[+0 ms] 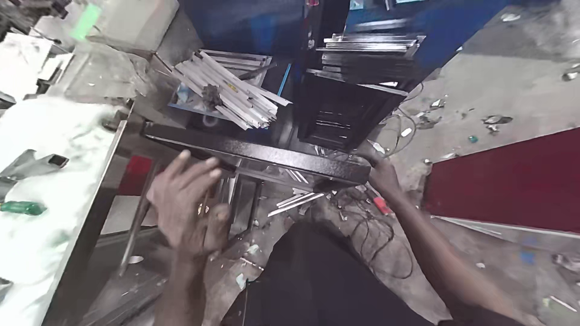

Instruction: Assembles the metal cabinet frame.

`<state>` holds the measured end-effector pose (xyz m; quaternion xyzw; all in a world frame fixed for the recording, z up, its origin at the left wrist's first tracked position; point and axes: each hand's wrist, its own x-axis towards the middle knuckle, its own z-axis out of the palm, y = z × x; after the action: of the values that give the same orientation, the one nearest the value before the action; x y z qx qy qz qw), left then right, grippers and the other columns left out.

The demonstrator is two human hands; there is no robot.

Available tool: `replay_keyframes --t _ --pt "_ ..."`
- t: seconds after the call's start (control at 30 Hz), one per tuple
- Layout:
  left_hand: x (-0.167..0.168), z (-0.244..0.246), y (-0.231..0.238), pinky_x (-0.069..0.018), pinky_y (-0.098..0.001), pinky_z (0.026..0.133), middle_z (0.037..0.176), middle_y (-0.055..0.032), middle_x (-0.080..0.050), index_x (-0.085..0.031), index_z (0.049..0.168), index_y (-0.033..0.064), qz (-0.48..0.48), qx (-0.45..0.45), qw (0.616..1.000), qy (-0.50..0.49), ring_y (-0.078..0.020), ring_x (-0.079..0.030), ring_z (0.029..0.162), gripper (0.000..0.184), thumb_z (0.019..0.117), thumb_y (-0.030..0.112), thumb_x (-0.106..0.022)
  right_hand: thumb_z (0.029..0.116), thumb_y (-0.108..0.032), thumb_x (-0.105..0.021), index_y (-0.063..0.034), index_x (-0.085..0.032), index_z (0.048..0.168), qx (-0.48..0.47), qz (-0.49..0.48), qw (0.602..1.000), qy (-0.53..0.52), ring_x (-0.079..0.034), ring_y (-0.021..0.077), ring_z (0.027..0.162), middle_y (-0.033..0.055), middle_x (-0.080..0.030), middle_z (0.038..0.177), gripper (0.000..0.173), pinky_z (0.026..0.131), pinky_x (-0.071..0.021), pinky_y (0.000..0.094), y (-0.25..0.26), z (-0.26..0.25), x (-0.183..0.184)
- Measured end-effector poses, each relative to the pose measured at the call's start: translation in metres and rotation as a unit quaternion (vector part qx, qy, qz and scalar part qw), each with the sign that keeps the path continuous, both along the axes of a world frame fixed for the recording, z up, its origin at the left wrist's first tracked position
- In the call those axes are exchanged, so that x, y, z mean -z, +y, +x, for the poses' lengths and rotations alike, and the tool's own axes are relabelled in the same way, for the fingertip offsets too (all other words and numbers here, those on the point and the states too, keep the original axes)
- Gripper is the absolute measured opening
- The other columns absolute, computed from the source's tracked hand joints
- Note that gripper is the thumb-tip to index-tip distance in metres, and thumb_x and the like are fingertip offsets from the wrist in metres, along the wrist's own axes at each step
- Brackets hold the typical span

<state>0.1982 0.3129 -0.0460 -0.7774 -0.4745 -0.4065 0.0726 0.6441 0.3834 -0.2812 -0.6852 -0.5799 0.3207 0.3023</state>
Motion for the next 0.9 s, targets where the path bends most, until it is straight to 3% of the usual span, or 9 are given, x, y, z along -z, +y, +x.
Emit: replay_keyframes --t 0.07,0.13,0.23,0.33,0.5,0.57,0.7,0.83,0.9 --pt "-0.008 0.019 0.034 -0.0334 -0.0570 0.118 0.133 -0.0069 -0.069 -0.067 0.127 0.0110 -0.013 0.016 1.000 0.010 -0.0346 -0.048 0.140 0.059 0.1069 0.054 -0.032 0.1062 -0.032 -0.056 -0.0105 -0.068 0.127 -0.042 0.036 0.998 0.005 -0.071 0.0295 0.093 0.0137 -0.073 0.108 0.032 0.086 -0.0552 0.0582 0.054 -0.015 -0.022" --pt "-0.003 0.033 0.059 -0.0344 -0.0579 0.118 0.130 -0.0083 -0.070 -0.067 0.126 0.0078 -0.059 0.034 0.998 -0.013 -0.0344 -0.051 0.137 0.063 0.1081 0.053 -0.027 0.1061 -0.033 -0.054 -0.0096 -0.069 0.127 -0.087 0.058 0.994 -0.011 -0.070 0.0291 0.103 0.0135 -0.073 0.113 0.034 0.095 -0.0536 0.0569 0.118 -0.030 -0.035" --pt "0.014 0.050 0.073 -0.0355 -0.0567 0.117 0.124 -0.0051 -0.072 -0.071 0.122 0.0131 -0.119 0.013 0.992 -0.033 -0.0278 -0.057 0.131 0.069 0.1078 0.057 -0.019 0.1043 -0.033 -0.057 -0.0121 -0.071 0.124 -0.140 0.095 0.985 -0.030 -0.071 0.0261 0.103 0.0110 -0.074 0.112 0.032 0.095 -0.0547 0.0526 0.215 -0.059 -0.040" --pt "0.025 0.060 0.073 -0.0346 -0.0530 0.115 0.109 0.0004 -0.076 -0.076 0.108 0.0205 -0.124 -0.073 0.990 -0.011 -0.0182 -0.064 0.119 0.079 0.1044 0.065 -0.011 0.1031 -0.032 -0.057 -0.0128 -0.071 0.124 -0.193 0.109 0.974 -0.050 -0.070 0.0300 0.107 0.0125 -0.073 0.114 0.032 0.097 -0.0535 0.0560 0.320 -0.094 -0.036" --pt "0.022 0.074 0.073 -0.0354 -0.0530 0.114 0.102 0.0016 -0.077 -0.077 0.105 0.0217 -0.156 -0.156 0.975 -0.035 -0.0174 -0.067 0.111 0.082 0.1016 0.070 -0.011 0.1031 -0.028 -0.056 -0.0051 -0.063 0.133 -0.266 0.088 0.954 -0.107 -0.061 0.0459 0.121 0.0265 -0.064 0.129 0.039 0.102 -0.0467 0.0664 0.465 -0.149 -0.004" --pt "0.020 0.080 0.075 -0.0340 -0.0500 0.116 0.102 0.0036 -0.076 -0.076 0.105 0.0224 -0.153 -0.170 0.973 -0.033 -0.0157 -0.065 0.113 0.079 0.1027 0.067 -0.011 0.1041 -0.030 -0.054 -0.0006 -0.059 0.136 -0.274 0.066 0.949 -0.144 -0.052 0.0523 0.129 0.0319 -0.056 0.137 0.044 0.102 -0.0438 0.0713 0.497 -0.174 0.002" --pt "0.021 0.087 0.082 -0.0311 -0.0456 0.117 0.100 0.0055 -0.076 -0.076 0.106 0.0225 -0.145 -0.177 0.973 -0.043 -0.0115 -0.064 0.112 0.078 0.1034 0.066 -0.011 0.1057 -0.036 -0.047 0.0092 -0.057 0.130 -0.288 0.038 0.923 -0.253 -0.048 0.0645 0.126 0.0417 -0.052 0.134 0.052 0.087 -0.0409 0.0829 0.523 -0.212 0.012" --pt "0.023 0.094 0.088 -0.0316 -0.0437 0.116 0.098 0.0051 -0.077 -0.077 0.104 0.0212 -0.138 -0.190 0.970 -0.060 -0.0102 -0.065 0.109 0.078 0.1046 0.064 -0.012 0.1015 -0.032 -0.055 0.0137 -0.053 0.130 -0.271 -0.006 0.919 -0.287 -0.051 0.0644 0.122 0.0438 -0.051 0.133 0.054 0.086 -0.0392 0.0840 0.529 -0.232 0.019" --pt "0.024 0.096 0.092 -0.0322 -0.0421 0.116 0.097 0.0045 -0.077 -0.077 0.102 0.0202 -0.128 -0.192 0.971 -0.060 -0.0098 -0.065 0.107 0.077 0.1050 0.063 -0.013 0.0987 -0.038 -0.059 0.0160 -0.052 0.129 -0.260 -0.032 0.923 -0.282 -0.051 0.0636 0.123 0.0441 -0.053 0.131 0.062 0.088 -0.0384 0.0833 0.529 -0.237 0.019"
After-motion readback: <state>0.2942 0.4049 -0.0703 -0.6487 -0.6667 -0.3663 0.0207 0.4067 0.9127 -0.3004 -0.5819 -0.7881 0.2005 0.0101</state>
